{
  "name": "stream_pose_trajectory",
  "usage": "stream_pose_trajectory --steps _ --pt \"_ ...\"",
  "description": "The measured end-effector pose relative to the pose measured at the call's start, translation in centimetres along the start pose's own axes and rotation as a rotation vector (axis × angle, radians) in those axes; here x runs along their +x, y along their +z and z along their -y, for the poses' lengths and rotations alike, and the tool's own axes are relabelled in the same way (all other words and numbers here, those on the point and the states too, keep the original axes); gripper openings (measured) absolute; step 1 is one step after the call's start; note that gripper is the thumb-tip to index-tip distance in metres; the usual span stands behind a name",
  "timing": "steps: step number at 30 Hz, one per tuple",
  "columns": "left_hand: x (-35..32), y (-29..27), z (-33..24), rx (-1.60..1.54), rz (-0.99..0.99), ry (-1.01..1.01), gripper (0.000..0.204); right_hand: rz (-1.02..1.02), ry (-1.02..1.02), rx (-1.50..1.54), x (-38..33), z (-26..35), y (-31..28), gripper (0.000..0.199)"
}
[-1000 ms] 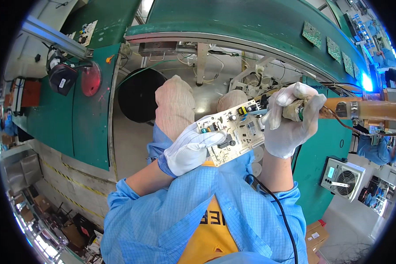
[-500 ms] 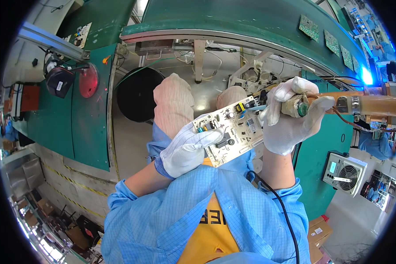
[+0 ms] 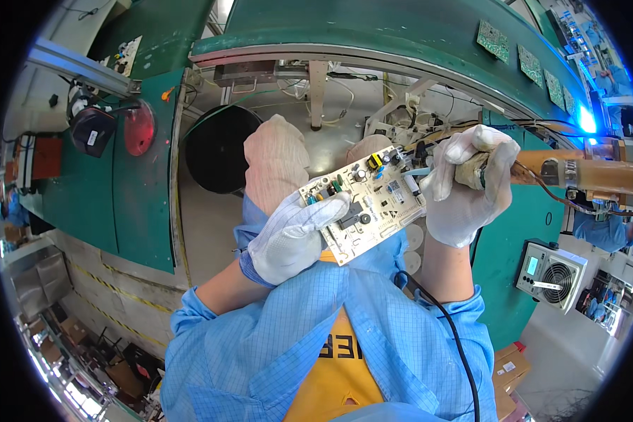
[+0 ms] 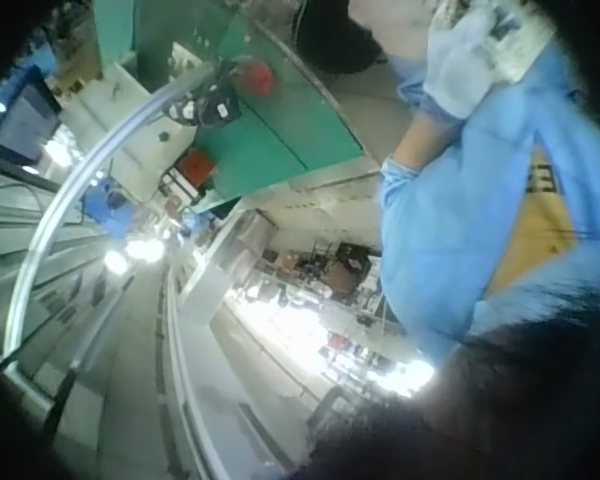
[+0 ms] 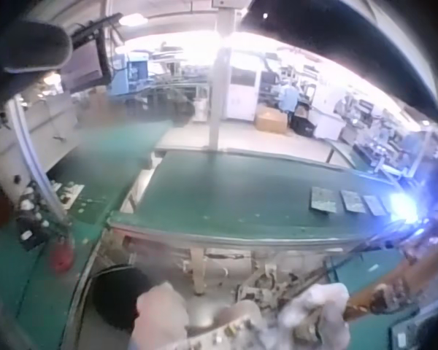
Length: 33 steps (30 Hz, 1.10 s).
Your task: Manually assembling electronic circuit boards on a production line by fastening components with an electric screwdriver.
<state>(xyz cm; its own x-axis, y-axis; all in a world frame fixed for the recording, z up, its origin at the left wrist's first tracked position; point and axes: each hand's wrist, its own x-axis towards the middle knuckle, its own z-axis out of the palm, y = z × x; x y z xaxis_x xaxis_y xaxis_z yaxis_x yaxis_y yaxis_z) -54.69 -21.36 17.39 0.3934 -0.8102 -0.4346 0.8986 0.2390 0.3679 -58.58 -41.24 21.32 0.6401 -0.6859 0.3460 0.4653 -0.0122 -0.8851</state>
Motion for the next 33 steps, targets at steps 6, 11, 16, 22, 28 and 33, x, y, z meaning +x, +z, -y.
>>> stream_pose_trajectory --steps 6,11,16,22,28,33 --pt "-0.1 0.4 -0.3 -0.003 -0.011 0.005 0.041 0.107 -0.125 -0.023 0.1 -0.5 -0.4 0.037" --pt "0.4 0.0 -0.1 -0.041 -0.004 0.013 0.040 0.110 -0.036 0.141 0.3 -0.6 -0.7 0.049" --pt "0.6 -0.2 -0.5 -0.127 -0.027 0.006 0.038 0.043 -0.042 0.217 0.3 -0.8 -0.5 0.053" --pt "0.6 -0.8 -0.5 -0.125 -0.053 0.074 0.037 0.051 -0.048 0.113 -0.2 -0.3 -0.2 0.046" --pt "0.5 -0.6 -0.6 -0.184 -0.001 0.059 0.037 0.003 -0.090 -0.063 -0.2 -0.2 0.1 0.044" --pt "0.5 -0.9 -0.3 -0.179 -0.045 0.057 0.038 0.071 -0.004 0.190 -0.1 0.3 0.0 0.049"
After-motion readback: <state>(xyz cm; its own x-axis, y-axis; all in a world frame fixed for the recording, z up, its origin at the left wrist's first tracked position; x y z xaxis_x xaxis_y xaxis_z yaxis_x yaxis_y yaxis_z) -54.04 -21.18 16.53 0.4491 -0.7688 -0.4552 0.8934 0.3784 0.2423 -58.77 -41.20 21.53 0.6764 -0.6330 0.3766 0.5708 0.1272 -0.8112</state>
